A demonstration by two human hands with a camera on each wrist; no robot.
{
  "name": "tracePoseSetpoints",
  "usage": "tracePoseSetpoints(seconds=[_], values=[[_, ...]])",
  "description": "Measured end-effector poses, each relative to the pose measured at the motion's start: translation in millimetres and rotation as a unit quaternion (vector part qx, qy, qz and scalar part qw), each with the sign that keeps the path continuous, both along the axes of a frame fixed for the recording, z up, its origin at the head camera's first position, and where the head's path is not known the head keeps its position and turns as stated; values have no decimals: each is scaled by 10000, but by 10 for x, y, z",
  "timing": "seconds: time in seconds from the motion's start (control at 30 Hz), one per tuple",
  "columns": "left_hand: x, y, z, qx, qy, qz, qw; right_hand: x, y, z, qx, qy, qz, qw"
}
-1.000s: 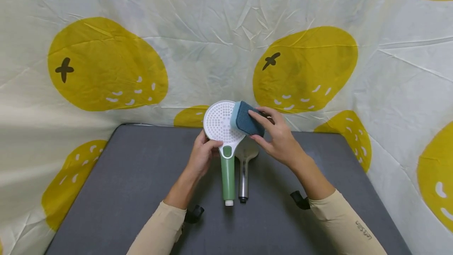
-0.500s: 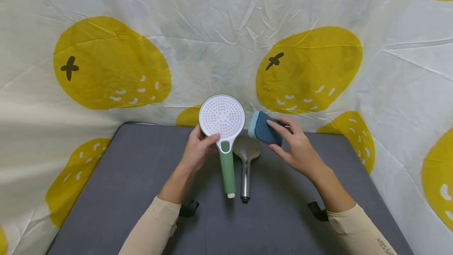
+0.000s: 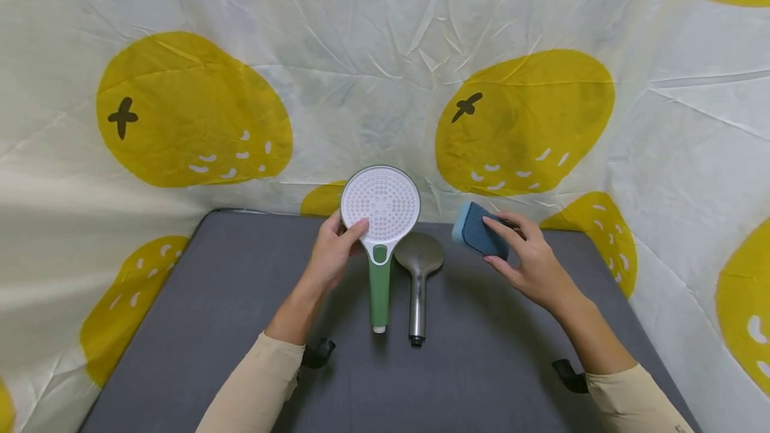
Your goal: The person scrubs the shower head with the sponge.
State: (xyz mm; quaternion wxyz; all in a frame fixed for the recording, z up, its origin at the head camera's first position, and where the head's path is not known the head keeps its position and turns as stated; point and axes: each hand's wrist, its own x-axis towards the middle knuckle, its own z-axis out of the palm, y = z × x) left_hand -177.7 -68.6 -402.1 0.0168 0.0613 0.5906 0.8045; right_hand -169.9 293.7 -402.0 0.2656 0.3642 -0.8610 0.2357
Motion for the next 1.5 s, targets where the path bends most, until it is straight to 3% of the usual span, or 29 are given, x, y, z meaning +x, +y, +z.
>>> tracePoseSetpoints(seconds=[0.2,0.43,0.6,0.93,1.1,1.37,1.5], values=[[-39,-4,-20,-168,86,197,9996,-38,28,-62,54,42,20,10000],[-86,13,-44,-197,102,15,9998,-4,-65,-74,181,-69,-21,9998],[-100,31,-19,-394,122,32,9991,-8,-238,-48,203,128,197,9995],[-126,84,63,-576,74,-79,9983,-81,-672,156,438,241,708,9962],[-140,103,124,-613,71,-148,9980,-95,-864,291,696,189,775,9944],[-186,108,198,-956,116,74,9953,-97,-927,353,1036,199,1024,9891],[-205,118,224,-1147,74,175,9932,-22,-919,347,1217,195,1240,9846]])
